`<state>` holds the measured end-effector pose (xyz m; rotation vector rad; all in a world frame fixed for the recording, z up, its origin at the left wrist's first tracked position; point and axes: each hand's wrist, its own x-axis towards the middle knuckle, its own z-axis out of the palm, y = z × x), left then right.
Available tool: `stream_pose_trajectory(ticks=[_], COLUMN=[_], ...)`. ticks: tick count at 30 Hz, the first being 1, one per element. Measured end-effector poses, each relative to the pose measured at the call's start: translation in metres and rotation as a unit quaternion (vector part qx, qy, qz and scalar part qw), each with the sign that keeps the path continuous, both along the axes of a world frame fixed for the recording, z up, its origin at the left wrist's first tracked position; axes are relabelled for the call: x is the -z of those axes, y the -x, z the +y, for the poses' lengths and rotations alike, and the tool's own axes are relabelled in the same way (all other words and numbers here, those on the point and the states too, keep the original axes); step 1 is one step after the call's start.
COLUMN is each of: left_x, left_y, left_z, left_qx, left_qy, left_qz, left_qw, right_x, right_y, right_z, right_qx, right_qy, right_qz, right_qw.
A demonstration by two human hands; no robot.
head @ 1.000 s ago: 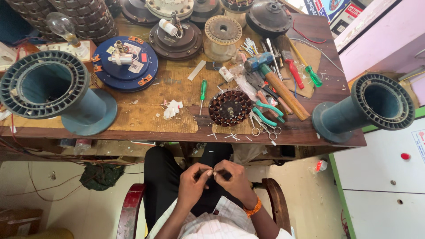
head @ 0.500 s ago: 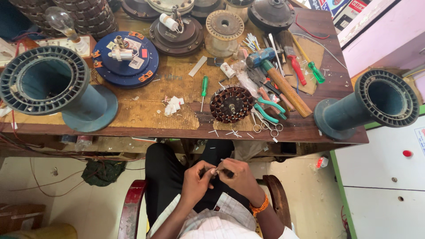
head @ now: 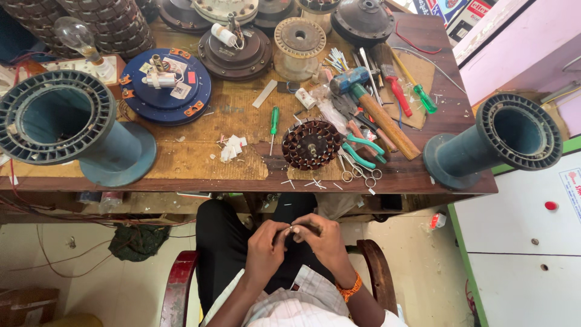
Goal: The person cuts small white insulating sleeves with scissors and inserts them into slots on a circular copper-wound stator. They repeat this process for multiple slots, handling the stator and sleeves one at a time on a cluttered workbench.
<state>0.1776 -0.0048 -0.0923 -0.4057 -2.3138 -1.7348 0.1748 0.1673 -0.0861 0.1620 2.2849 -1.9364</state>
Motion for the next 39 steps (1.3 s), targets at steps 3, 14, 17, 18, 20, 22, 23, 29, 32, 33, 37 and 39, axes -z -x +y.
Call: stream_pose_trajectory(ticks=[3, 14, 17, 18, 20, 22, 23, 29, 32, 33, 37, 39], left_x=[0.000, -0.010, -0.013, -0.014, -0.014, -0.016, -0.017, -0.031, -0.035, -0.035, -0.036, -0.038], left_y=[0.001, 0.009, 0.012, 0.012, 0.013, 0.015, 0.015, 0.012, 0.011, 0.010, 0.004, -0.001], left_z=[0.001, 0.004, -0.003, -0.006, -0.012, -0.015, -0.016, -0.026, -0.028, -0.027, -0.023, -0.022], left_qx=[-0.009, -0.006, 0.007, 0.011, 0.017, 0.020, 0.031, 0.153, 0.174, 0.174, 0.138, 0.128], left_qy=[0.034, -0.006, -0.025, -0.013, 0.018, 0.053, 0.049, -0.024, -0.058, -0.050, -0.036, -0.024], left_qz=[0.040, -0.086, -0.171, -0.173, -0.144, -0.079, -0.103, -0.141, -0.182, -0.156, -0.147, -0.132], left_qw=[0.999, 0.996, 0.985, 0.985, 0.989, 0.995, 0.993, 0.978, 0.966, 0.971, 0.979, 0.983], right_x=[0.008, 0.030, 0.031, 0.031, 0.030, 0.029, 0.028, 0.026, 0.026, 0.025, 0.024, 0.026], right_y=[0.000, -0.005, -0.003, -0.003, -0.001, 0.000, 0.000, -0.008, -0.015, -0.017, -0.019, -0.018], right_z=[-0.003, -0.013, -0.009, -0.008, -0.008, -0.008, -0.008, -0.001, -0.001, -0.001, 0.001, 0.003], right_qx=[0.022, 0.039, 0.011, -0.001, -0.004, -0.009, -0.012, -0.034, -0.058, -0.066, -0.071, -0.081], right_qy=[0.036, 0.040, 0.109, 0.130, 0.153, 0.179, 0.195, 0.390, 0.409, 0.410, 0.429, 0.444], right_qz=[-0.010, 0.100, 0.096, 0.090, 0.046, 0.001, -0.020, -0.119, -0.124, -0.124, -0.147, -0.152], right_qw=[0.999, 0.993, 0.989, 0.987, 0.987, 0.984, 0.981, 0.912, 0.902, 0.901, 0.889, 0.879])
